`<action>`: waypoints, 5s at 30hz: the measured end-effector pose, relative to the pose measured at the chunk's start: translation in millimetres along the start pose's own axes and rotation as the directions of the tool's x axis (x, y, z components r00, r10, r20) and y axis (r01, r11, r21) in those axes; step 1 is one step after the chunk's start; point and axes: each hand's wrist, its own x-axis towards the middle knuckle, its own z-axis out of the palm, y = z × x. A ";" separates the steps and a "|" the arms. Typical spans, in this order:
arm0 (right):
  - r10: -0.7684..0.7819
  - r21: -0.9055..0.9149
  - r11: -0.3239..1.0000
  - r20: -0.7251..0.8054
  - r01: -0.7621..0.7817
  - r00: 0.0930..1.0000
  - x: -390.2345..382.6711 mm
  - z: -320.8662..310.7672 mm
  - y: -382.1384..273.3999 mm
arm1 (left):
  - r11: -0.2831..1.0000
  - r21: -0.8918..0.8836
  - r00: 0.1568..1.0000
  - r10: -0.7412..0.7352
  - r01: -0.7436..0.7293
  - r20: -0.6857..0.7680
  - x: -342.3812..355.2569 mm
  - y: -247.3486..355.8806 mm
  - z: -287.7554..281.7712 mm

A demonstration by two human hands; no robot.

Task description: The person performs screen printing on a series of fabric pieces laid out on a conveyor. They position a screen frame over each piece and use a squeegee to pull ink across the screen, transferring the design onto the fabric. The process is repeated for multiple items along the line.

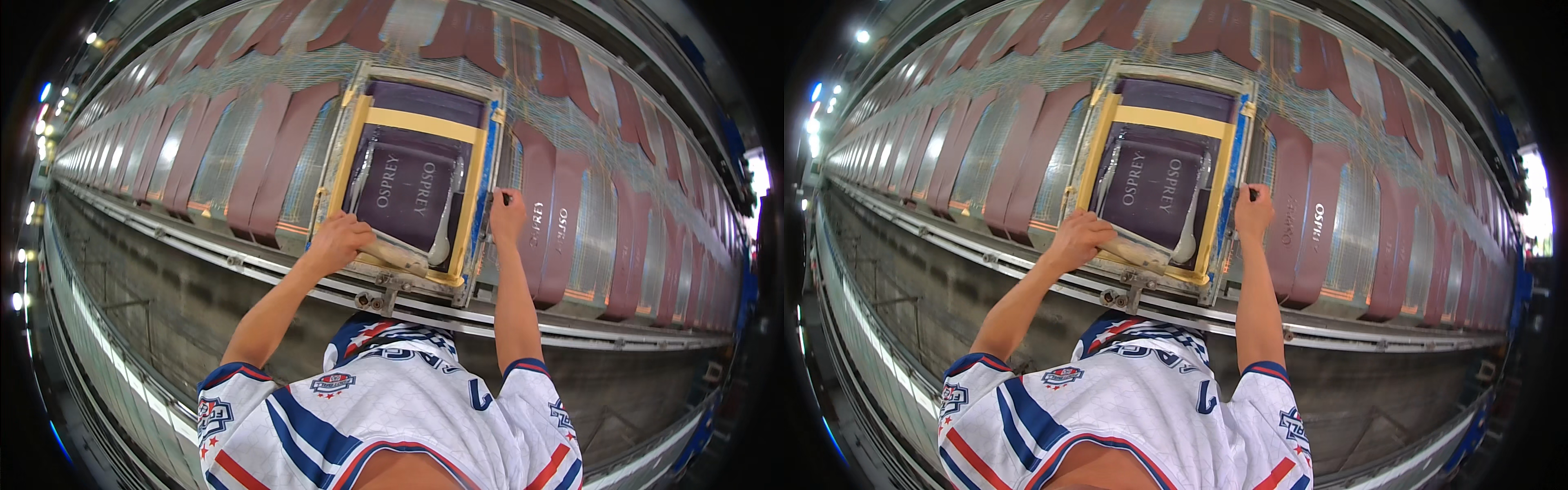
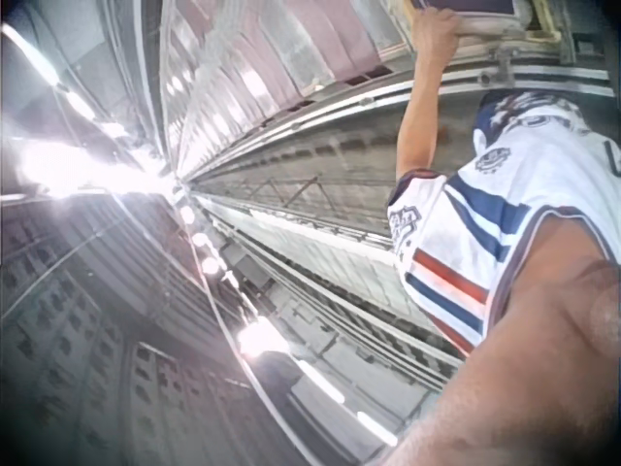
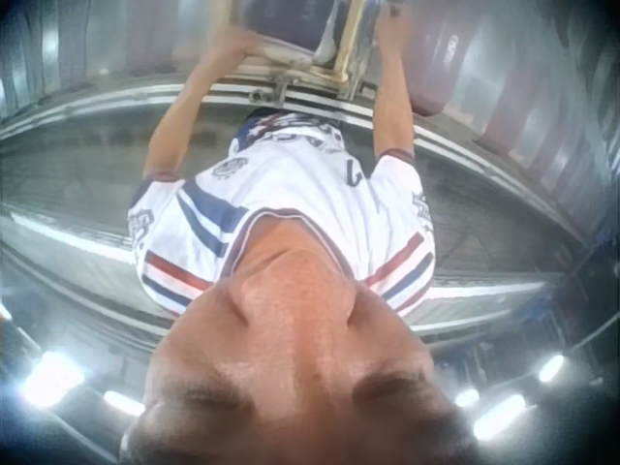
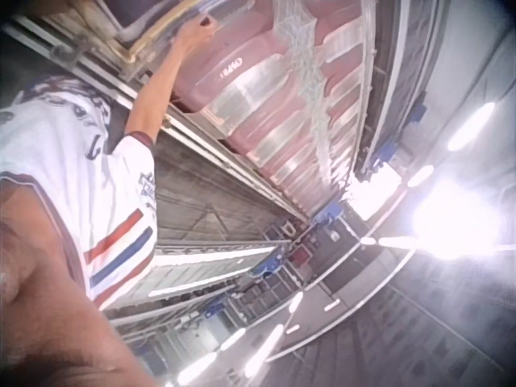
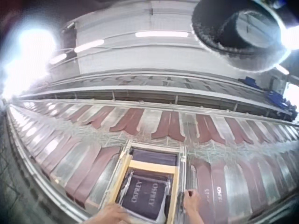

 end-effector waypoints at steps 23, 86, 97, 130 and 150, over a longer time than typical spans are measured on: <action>-0.148 -0.080 0.984 0.134 0.160 0.980 -156.7 -115.9 80.5 | 0.878 0.028 0.842 0.449 -0.478 0.298 127.0 -41.4 1.9; -0.277 -0.220 0.706 0.789 0.673 0.548 82.1 56.1 -136.2 | 0.990 -0.139 0.999 0.018 -0.022 -0.029 191.1 -130.7 1.4; -0.279 -0.201 0.702 0.805 0.683 0.524 7.7 39.7 -111.4 | 0.994 -0.105 0.994 -0.005 -0.007 -0.112 119.5 -84.2 18.2; -0.016 -0.022 1.000 -0.078 0.014 0.997 -0.9 -2.5 -19.0 | 0.993 -0.059 0.960 0.087 -0.106 -0.265 149.7 -106.6 -15.5; -0.136 0.118 0.983 -0.038 0.140 0.990 -17.2 39.8 -59.7 | 0.981 0.013 0.975 -0.191 0.193 -0.117 -27.8 -20.0 -20.3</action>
